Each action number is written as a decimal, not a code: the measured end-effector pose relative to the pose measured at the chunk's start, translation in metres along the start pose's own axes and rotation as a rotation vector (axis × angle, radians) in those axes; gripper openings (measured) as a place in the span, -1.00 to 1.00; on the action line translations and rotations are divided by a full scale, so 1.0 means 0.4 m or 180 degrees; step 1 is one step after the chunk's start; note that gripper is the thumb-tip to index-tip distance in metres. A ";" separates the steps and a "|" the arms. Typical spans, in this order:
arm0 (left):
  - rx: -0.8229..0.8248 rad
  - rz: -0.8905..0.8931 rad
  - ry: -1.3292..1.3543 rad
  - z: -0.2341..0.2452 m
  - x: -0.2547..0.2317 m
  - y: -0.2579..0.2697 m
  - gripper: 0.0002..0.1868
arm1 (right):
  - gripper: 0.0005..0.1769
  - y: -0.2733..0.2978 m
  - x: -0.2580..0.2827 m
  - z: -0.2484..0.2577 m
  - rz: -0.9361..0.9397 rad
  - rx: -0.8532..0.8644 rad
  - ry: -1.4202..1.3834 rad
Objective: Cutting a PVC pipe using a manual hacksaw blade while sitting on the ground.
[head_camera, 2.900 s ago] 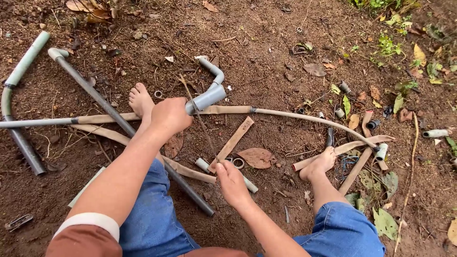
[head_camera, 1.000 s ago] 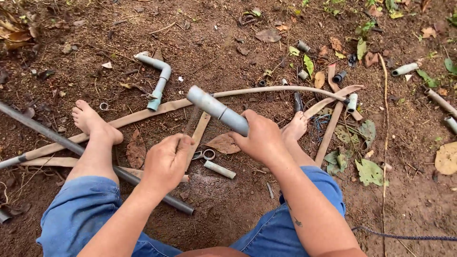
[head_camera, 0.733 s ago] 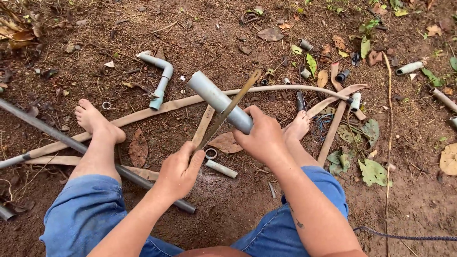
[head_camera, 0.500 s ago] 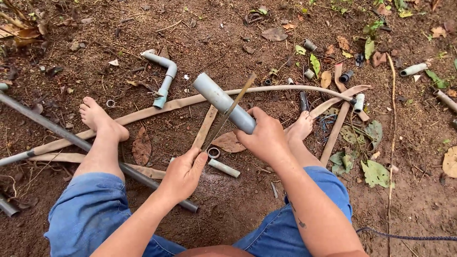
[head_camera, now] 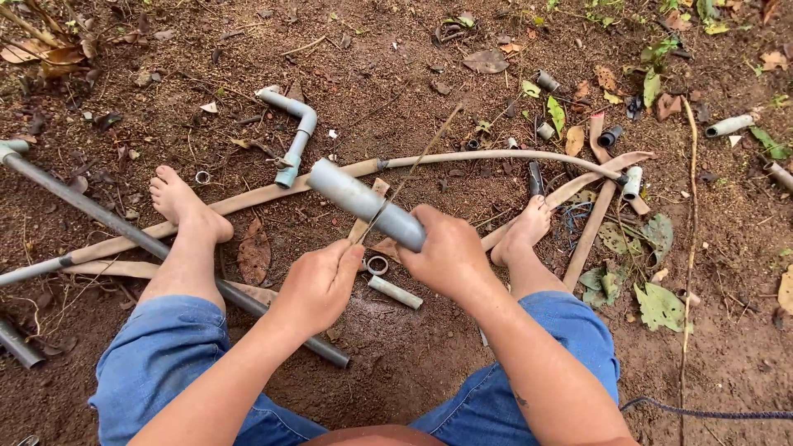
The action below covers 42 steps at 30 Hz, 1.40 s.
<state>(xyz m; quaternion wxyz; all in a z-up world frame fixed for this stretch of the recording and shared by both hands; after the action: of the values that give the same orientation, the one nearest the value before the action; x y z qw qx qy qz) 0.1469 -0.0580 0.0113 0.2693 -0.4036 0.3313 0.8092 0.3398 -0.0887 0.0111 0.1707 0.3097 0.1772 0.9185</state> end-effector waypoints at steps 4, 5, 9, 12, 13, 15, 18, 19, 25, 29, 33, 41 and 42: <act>0.0115 0.0071 -0.0041 -0.028 0.064 0.002 -0.27 | -0.41 -0.033 -0.081 0.018 -0.0269 -0.0329 -0.0011; 0.0158 0.0151 -0.0064 -0.041 0.100 0.002 -0.23 | -0.37 -0.043 -0.105 0.007 -0.0346 -0.0381 0.0024; 0.0087 0.0219 -0.0120 -0.021 0.073 0.019 -0.26 | -0.43 -0.005 -0.019 -0.046 0.0037 0.0034 0.0207; 0.0078 0.0028 -0.0292 -0.018 0.059 0.020 -0.25 | -0.47 -0.003 -0.011 -0.014 -0.0035 -0.0055 0.0061; 0.0090 0.0121 -0.0205 -0.021 0.072 0.016 -0.25 | -0.45 -0.004 -0.020 -0.001 -0.0110 -0.0140 0.0052; 0.0110 0.0195 -0.0116 -0.034 0.100 0.017 -0.24 | -0.43 -0.005 -0.038 -0.002 -0.0196 -0.0240 0.0048; 0.0023 0.0346 -0.0250 -0.044 0.142 0.034 -0.29 | -0.39 -0.014 -0.051 -0.053 -0.0211 -0.0040 -0.0114; 0.0002 0.0315 -0.0331 -0.044 0.138 0.045 -0.29 | -0.37 -0.013 -0.047 -0.058 -0.0199 0.0032 -0.0008; 0.0056 0.0406 -0.0033 -0.034 0.166 0.059 -0.33 | -0.41 -0.020 -0.030 -0.045 -0.0143 0.0009 -0.0037; -0.0030 0.0542 0.0590 -0.047 0.244 0.067 -0.35 | -0.43 -0.030 -0.045 -0.054 -0.0153 0.0011 -0.0117; -0.0105 0.0470 0.0737 -0.048 0.241 0.060 -0.41 | -0.45 -0.026 -0.039 -0.045 -0.0167 -0.0013 -0.0167; 0.0291 0.0339 0.1257 -0.070 0.237 0.037 -0.71 | -0.67 0.006 -0.008 0.011 -0.0379 0.0247 -0.0240; 0.0290 0.0314 0.1256 -0.068 0.227 0.035 -0.71 | -0.67 0.009 -0.003 0.020 -0.0378 0.0224 -0.0230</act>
<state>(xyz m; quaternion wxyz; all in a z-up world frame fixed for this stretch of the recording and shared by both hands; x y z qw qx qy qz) 0.1019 -0.0720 -0.0722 0.1772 -0.5250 0.4332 0.7108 0.3452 -0.0908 0.0181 0.2201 0.3374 0.2212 0.8881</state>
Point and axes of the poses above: each hand's wrist, its own y-axis away from the middle knuckle, its own z-axis out of the back of the hand, x = y × z, the point moved 10 cm from there along -y, towards the middle knuckle, and after that the axes turned 10 degrees about x, right-handed, at the moved point
